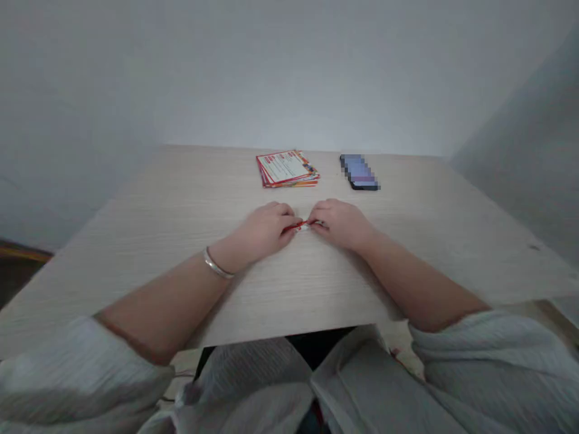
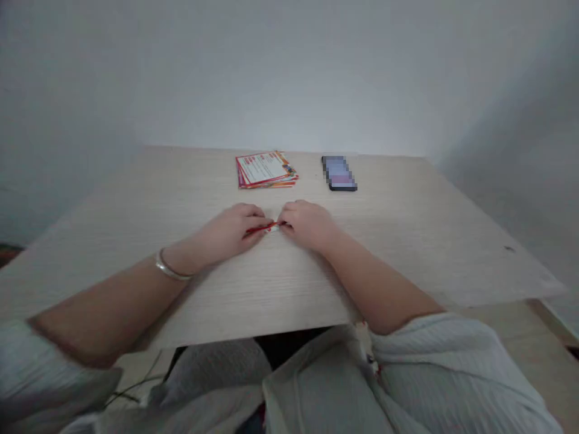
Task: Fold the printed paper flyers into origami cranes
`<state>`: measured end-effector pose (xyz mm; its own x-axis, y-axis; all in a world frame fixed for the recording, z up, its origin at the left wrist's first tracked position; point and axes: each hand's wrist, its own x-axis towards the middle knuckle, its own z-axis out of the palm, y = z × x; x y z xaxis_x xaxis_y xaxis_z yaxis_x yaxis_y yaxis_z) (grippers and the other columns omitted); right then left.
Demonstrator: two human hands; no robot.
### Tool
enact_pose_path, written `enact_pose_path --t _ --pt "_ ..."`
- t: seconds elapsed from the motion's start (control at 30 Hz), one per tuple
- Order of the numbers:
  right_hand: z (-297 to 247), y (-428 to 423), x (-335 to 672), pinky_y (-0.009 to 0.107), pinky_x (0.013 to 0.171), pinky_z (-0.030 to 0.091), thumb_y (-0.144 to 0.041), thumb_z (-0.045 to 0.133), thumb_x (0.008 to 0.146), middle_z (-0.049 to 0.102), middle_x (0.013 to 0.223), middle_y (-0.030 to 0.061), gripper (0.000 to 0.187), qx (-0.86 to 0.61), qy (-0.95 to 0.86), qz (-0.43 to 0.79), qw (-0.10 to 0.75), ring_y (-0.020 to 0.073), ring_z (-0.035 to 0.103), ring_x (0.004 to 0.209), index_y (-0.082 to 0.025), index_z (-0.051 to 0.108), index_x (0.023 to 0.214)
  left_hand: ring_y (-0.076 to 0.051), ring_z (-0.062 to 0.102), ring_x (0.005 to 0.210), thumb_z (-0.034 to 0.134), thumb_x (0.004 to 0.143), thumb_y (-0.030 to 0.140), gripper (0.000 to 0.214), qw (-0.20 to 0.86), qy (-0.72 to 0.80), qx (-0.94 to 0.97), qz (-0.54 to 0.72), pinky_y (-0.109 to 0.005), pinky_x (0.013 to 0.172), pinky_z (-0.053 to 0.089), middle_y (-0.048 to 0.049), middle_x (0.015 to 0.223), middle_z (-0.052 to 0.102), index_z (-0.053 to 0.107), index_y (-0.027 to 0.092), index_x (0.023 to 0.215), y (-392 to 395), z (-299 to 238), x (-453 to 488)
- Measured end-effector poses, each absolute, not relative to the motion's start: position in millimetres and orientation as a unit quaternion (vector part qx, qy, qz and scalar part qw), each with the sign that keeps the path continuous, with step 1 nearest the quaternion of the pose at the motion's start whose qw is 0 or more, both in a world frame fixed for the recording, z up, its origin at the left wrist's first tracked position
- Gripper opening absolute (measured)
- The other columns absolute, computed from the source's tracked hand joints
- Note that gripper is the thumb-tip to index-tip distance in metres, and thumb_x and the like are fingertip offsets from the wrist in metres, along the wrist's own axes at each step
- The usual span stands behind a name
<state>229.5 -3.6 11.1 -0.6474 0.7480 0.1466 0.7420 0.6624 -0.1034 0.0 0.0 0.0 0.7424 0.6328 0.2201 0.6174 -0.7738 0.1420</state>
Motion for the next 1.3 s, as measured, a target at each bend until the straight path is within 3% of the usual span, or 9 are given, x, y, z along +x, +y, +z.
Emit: enact_pose_path --t 0.2,0.4,0.6,0.93,1.3 --pt "7.4 -1.4 234.9 0.038 0.099 0.051 -0.022 0.063 0.098 0.077 0.118 0.0104 0.020 -0.401 -0.909 0.020 0.109 0.0266 0.067 0.113 -0.018 0.079 0.108 -0.029 0.067 0.107 0.054 0.103 0.024 0.032 0.029 0.332 0.935 0.123 -0.046 0.101 0.055 -0.0143 0.116 0.075 0.080 0.013 0.117 -1.5 2.3 -1.6" --pt "12.4 -3.0 233.9 0.038 0.096 0.050 -0.019 0.059 0.098 0.078 0.115 0.0104 0.023 -0.410 -0.906 0.030 0.096 0.0262 0.069 0.110 -0.017 0.079 0.109 -0.029 0.068 0.107 0.050 0.104 0.022 0.034 0.030 0.344 0.931 0.116 -0.047 0.102 0.055 -0.0151 0.117 0.075 0.080 0.012 0.117 0.2 3.0 0.0" --pt "6.0 -2.1 225.2 0.036 0.091 0.049 -0.017 0.057 0.096 0.077 0.108 0.0124 0.020 -0.442 -0.887 0.022 0.135 0.0257 0.067 0.104 -0.016 0.076 0.103 -0.029 0.068 0.107 0.051 0.101 0.017 0.033 0.045 0.366 0.921 0.127 -0.048 0.102 0.055 -0.0157 0.112 0.075 0.079 0.011 0.118 1.5 1.1 1.5" --pt "-1.2 5.0 220.3 0.038 0.097 0.048 -0.015 0.054 0.097 0.076 0.105 0.0149 0.023 -0.466 -0.867 0.064 0.164 0.0256 0.066 0.102 -0.012 0.075 0.104 -0.029 0.067 0.107 0.053 0.098 0.017 0.028 0.023 0.404 0.906 0.124 -0.047 0.100 0.055 -0.0151 0.110 0.075 0.075 0.011 0.115 -3.4 1.7 9.6" --pt "-2.9 4.2 222.0 0.038 0.097 0.047 -0.017 0.062 0.093 0.075 0.107 0.0140 0.015 -0.445 -0.876 0.063 0.173 0.0263 0.066 0.103 -0.014 0.074 0.101 -0.029 0.065 0.103 0.055 0.096 0.019 0.021 0.042 0.419 0.895 0.144 -0.045 0.097 0.054 -0.0154 0.106 0.073 0.074 0.011 0.099 -1.4 0.5 9.4"
